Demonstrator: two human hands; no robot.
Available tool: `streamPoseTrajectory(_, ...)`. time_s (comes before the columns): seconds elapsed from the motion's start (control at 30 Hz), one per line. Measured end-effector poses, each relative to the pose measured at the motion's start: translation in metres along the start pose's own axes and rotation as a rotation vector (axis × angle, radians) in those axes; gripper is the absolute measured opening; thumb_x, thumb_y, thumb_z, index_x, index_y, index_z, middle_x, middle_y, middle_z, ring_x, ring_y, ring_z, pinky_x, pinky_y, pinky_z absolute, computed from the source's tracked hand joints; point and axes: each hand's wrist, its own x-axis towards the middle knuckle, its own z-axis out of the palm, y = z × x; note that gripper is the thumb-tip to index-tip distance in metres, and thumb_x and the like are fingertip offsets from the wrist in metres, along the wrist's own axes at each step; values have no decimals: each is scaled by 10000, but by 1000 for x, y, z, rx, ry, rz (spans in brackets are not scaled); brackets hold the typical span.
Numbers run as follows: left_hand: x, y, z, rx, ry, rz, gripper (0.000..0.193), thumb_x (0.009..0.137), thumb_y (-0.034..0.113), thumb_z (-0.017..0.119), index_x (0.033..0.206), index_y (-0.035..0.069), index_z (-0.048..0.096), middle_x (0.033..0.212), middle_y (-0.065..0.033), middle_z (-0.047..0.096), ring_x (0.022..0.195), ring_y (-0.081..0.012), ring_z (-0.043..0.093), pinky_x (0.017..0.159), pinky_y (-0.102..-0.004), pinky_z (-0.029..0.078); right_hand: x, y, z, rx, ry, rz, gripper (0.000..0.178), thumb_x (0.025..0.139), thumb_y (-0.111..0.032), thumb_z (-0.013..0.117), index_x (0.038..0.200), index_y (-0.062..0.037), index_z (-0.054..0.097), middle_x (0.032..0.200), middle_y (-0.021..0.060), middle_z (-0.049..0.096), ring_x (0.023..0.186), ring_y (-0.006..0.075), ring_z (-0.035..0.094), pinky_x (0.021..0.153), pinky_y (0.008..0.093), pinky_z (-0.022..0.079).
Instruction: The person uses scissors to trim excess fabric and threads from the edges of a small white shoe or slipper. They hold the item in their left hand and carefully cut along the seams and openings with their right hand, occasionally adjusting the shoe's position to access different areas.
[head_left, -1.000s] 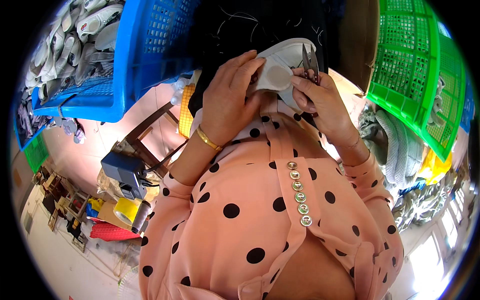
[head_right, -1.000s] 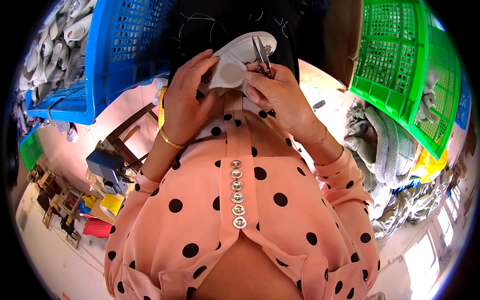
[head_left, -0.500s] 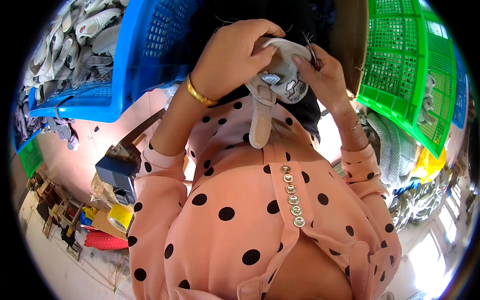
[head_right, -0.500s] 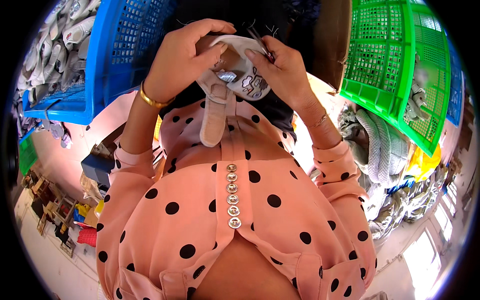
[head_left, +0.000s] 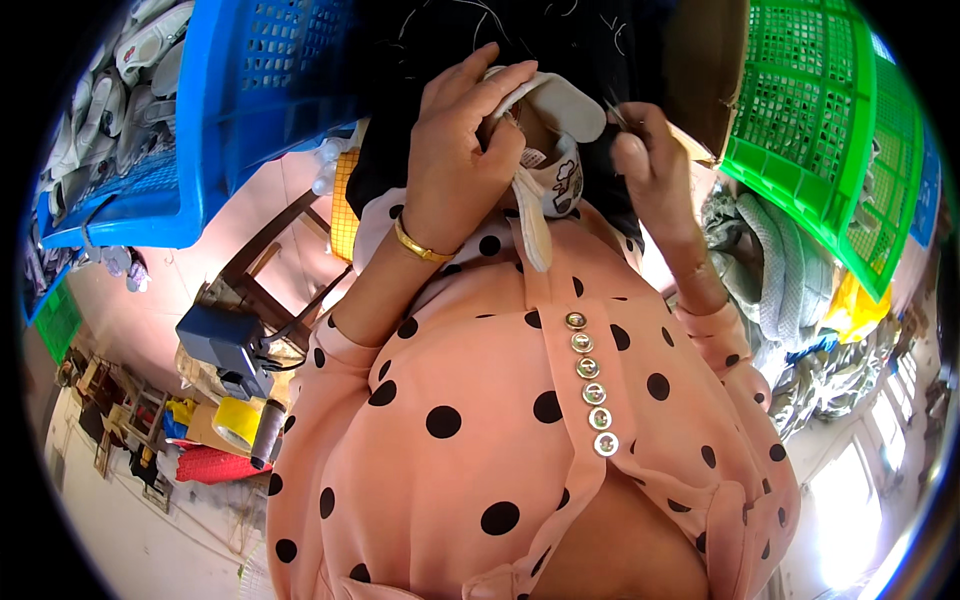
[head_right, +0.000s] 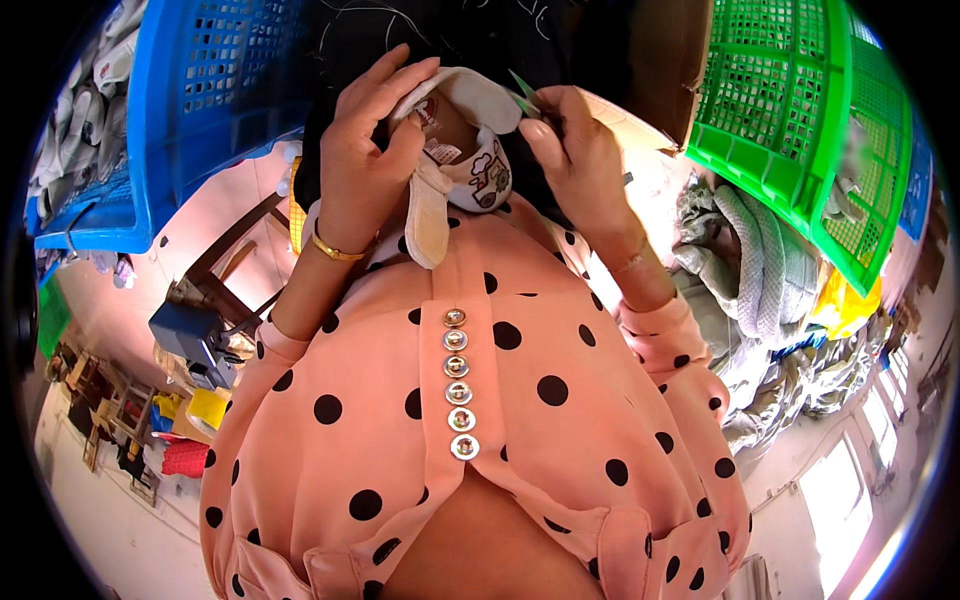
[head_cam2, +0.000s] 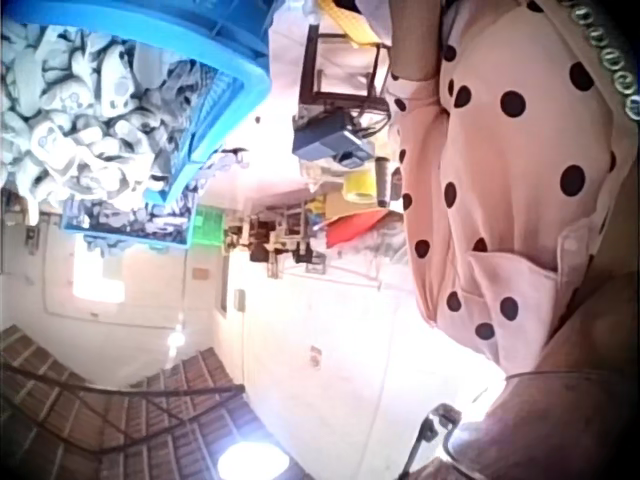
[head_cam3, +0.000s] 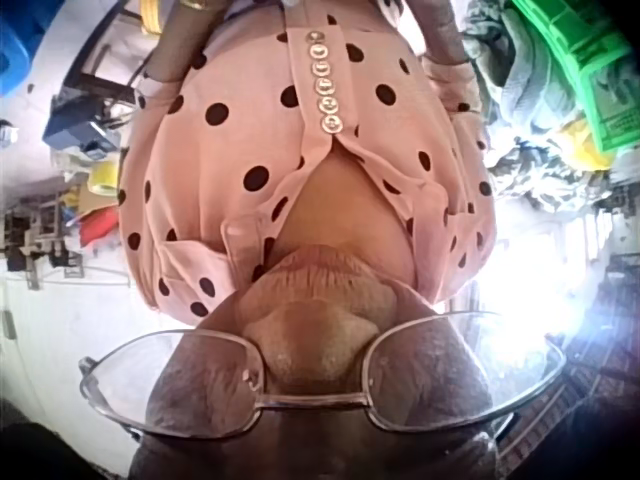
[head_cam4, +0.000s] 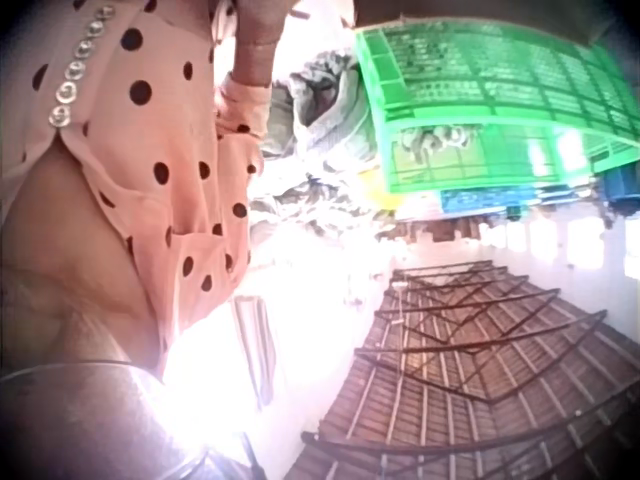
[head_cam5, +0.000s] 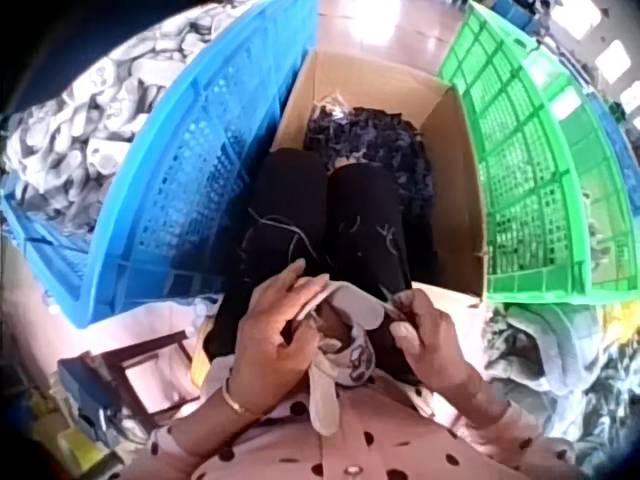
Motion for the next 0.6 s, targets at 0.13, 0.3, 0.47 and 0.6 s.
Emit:
streamPoseTrajectory(0.13, -2, 0, 1, 54, 13, 31, 451, 760, 42, 570, 1191, 120, 672, 1319, -181, 554, 1194, -320, 511, 967, -373, 454, 1, -31, -32, -611, -112, -288, 398, 882, -430, 630, 814, -48, 539, 585, 86, 579, 508, 274, 588, 469, 342, 446)
streamPoseTrajectory(0.3, -6, 1, 3, 36, 26, 58, 464, 745, 18, 576, 1192, 102, 670, 1326, -181, 549, 1197, -331, 505, 969, -387, 452, 10, -52, -36, -975, -253, -404, 420, 875, -424, 629, 683, -70, 509, 464, 76, 510, 441, 246, 564, 415, 321, 403)
streamPoseTrajectory(0.47, -10, 5, 2, 69, 20, 93, 463, 738, 7, 578, 1187, 75, 667, 1322, -186, 551, 1191, -346, 503, 959, -400, 457, 19, -54, -32, -993, -333, -414, 395, 889, -386, 613, 670, -67, 535, 468, 71, 512, 446, 219, 574, 406, 301, 394)
streamPoseTrajectory(0.6, -10, 5, 3, 86, 16, 124, 463, 733, 7, 578, 1184, 62, 667, 1317, -192, 554, 1189, -348, 502, 957, -401, 458, 20, -54, -28, -990, -344, -406, 421, 882, -426, 608, 667, -76, 521, 478, 80, 527, 417, 254, 559, 378, 326, 404)
